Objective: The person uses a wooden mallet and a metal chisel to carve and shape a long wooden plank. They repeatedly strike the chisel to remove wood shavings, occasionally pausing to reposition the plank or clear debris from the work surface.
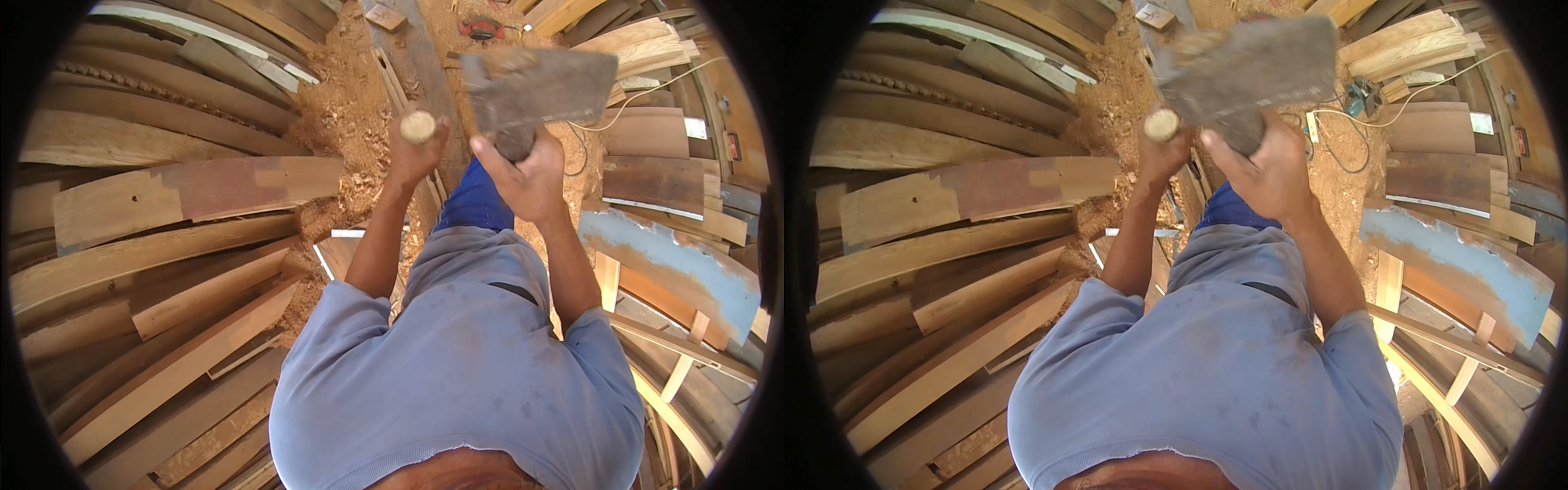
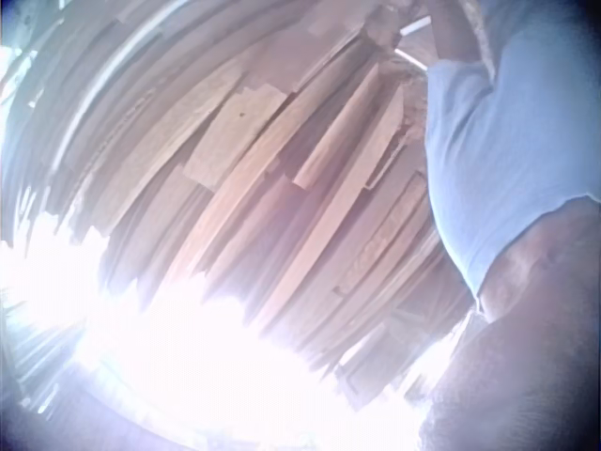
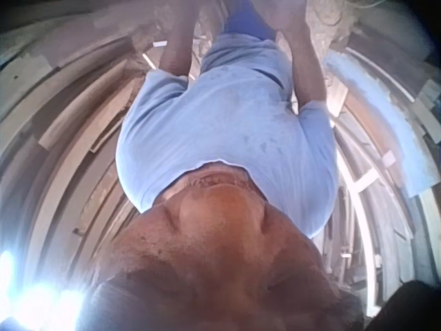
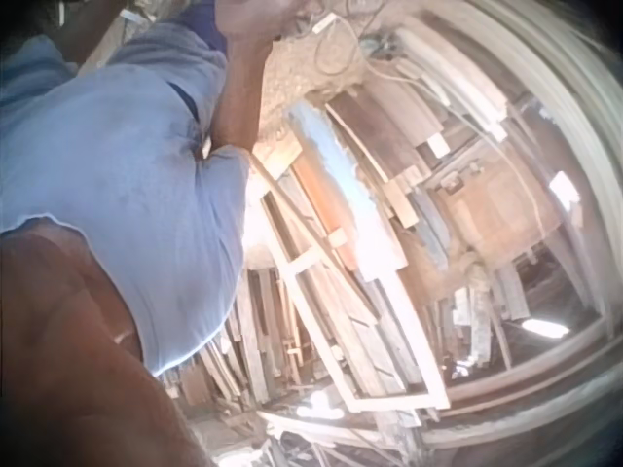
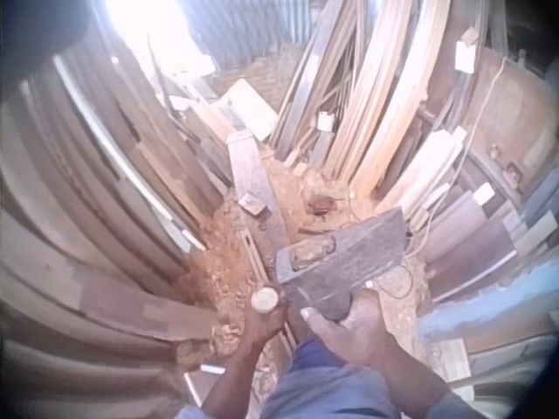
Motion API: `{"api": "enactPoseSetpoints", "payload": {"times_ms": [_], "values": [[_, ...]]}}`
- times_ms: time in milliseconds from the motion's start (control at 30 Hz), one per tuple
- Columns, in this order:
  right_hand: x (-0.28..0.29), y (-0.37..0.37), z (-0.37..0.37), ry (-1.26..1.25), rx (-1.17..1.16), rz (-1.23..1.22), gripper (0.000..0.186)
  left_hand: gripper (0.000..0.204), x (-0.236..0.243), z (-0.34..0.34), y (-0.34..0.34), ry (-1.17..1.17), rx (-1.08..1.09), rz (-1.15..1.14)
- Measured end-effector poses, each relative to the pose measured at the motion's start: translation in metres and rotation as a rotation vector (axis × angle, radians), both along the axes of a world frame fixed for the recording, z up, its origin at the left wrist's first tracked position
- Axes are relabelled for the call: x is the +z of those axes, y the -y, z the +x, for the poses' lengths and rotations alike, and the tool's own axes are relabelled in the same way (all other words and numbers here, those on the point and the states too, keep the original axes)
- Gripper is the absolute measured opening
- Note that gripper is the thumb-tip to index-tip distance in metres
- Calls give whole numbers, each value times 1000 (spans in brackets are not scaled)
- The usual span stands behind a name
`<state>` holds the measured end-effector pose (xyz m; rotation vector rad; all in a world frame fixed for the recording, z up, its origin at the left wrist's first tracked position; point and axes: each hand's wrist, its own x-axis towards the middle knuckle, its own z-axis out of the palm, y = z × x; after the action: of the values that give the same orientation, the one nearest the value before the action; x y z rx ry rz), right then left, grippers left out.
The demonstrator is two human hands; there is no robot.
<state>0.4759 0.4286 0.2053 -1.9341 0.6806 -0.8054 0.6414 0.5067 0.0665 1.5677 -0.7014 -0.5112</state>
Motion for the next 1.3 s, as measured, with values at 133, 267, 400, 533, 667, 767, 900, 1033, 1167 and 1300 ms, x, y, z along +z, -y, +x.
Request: {"api": "enactPoseSetpoints", "payload": {"times_ms": [133, 267, 400, 533, 667, 767, 900, 1033, 1167, 1300], "values": [[6, 30, 16, -444, 203, -388, 40, 17, -12, -10, -6, 31, 1, -97], [1, 37, 15, -667, 316, -422, 38, 16, -13, -17, -11, 65, 3, -147], [6, 17, 14, -332, 221, -287, 34, 16, -32, -22, -25, 112, 29, -145], [-7, 27, 10, -681, 301, -485, 32, 24, -20, -25, -20, 185, 43, -225], [6, 18, 2, -549, 245, -364, 34, 27, -16, -25, -24, 79, -22, -89], [-4, 22, 5, -657, 274, -397, 41, 27, -27, -17, -19, 111, -73, -154], [-17, 29, 2, -635, 349, -244, 48, 26, -19, 10, -2, 110, -107, -52], [-21, 4, -14, -198, 288, 121, 33, 19, -23, -32, -26, 132, -21, -117], [-34, -9, -36, -86, 218, 367, 31, 20, -31, -85, -92, 417, -378, -87], [-62, -17, -49, -67, 180, 347, 22, 22, -37, -120, -113, 490, -484, -156]]}}
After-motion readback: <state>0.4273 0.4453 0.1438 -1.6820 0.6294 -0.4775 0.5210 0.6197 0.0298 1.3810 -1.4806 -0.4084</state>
